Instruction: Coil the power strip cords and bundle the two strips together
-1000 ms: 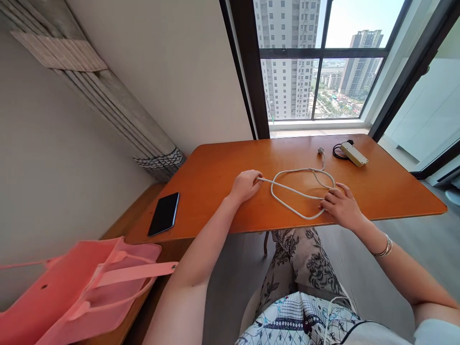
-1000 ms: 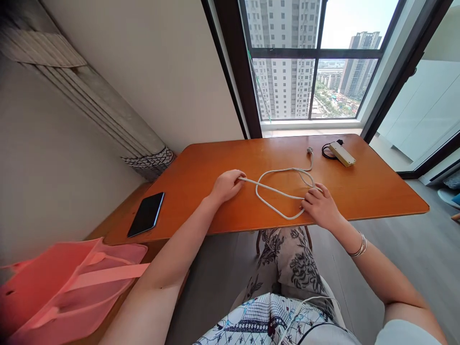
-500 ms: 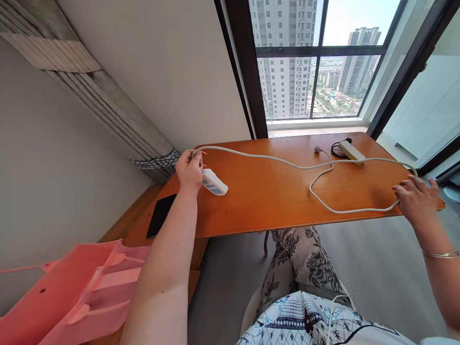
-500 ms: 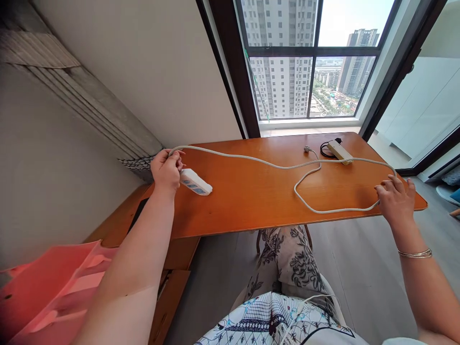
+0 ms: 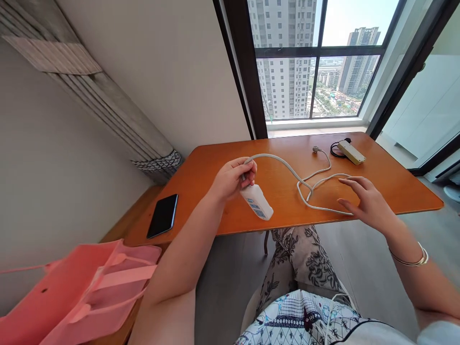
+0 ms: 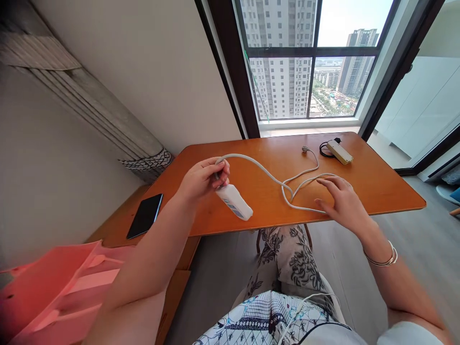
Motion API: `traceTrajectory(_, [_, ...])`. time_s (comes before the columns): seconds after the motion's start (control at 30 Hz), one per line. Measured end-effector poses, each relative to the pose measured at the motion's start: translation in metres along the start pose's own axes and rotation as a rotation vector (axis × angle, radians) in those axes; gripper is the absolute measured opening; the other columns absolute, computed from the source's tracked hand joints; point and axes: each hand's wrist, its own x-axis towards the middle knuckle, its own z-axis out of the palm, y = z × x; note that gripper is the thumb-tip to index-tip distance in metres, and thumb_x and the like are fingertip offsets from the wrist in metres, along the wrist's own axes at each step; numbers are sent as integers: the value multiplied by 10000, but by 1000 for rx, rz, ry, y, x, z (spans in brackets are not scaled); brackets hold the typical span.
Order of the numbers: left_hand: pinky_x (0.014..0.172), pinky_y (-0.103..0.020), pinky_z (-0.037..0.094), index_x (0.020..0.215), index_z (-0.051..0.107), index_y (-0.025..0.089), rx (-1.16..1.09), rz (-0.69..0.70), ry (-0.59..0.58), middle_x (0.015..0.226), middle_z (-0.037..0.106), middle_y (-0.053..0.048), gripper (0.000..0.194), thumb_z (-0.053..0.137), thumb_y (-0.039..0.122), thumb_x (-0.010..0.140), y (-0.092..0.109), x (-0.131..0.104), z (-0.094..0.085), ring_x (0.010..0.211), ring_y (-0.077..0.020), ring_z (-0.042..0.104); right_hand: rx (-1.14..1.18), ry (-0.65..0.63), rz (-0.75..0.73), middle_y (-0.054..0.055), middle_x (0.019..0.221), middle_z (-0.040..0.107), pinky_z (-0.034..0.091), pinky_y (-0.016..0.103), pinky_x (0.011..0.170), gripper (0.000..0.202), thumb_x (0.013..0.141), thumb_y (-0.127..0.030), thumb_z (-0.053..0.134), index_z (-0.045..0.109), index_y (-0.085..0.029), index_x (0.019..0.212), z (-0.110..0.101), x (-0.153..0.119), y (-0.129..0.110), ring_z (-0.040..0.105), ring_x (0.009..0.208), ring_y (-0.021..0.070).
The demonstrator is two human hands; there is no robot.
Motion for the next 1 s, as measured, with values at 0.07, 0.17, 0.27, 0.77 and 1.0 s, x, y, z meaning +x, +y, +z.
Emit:
traceTrajectory(0.07, [444, -210, 335, 646, 592, 150, -51, -30, -111, 489, 511, 21, 201, 678, 317, 719, 0, -6, 12, 377, -44, 354, 151, 62, -84, 167, 1451, 539, 462, 508, 1095, 659, 922, -516, 606, 442, -223, 1489, 9, 14, -33, 523, 1338, 322])
traceTrajectory(0.17, [455, -209, 370, 648, 576, 146, -183, -57, -210, 472, 499, 38, 231, 699, 330, 714, -2, -15, 24, 349, -19, 276, 366, -53, -116, 147, 1260, 659, 506, 467, 1006, 507, 976, -470, 536, 483, -218, 1412, 28, 30, -61, 621, 1186, 289])
traceTrajectory(0.27, [455, -209, 391, 654, 528, 158, -320, -48, -247, 486, 455, 68, 250, 703, 318, 731, -4, -25, 29, 339, -7, 224, 617, -106, 17, 28, 801, 655, 536, 340, 735, 308, 1029, -418, 413, 549, -215, 1215, 51, 41, -62, 654, 741, 189])
traceTrajectory(0.77, [608, -340, 607, 733, 446, 189, -114, 317, -131, 1474, 544, -154, 545, 609, 698, 841, -21, -49, 45, 1042, -284, 714, 508, 435, 153, 38, 842, 646, 493, 296, 660, 260, 979, -354, 514, 646, -198, 1140, 86, 19, -54, 586, 702, 161])
traceTrajectory(1.0, [1035, -452, 508, 915, 519, 199, 197, 584, -333, 1564, 474, -183, 273, 440, 433, 1030, -39, -40, 69, 1344, -285, 578, 92, 172, -124, 47, 839, 642, 451, 249, 567, 341, 1015, -263, 467, 676, -168, 1267, 49, 15, -87, 581, 602, 129])
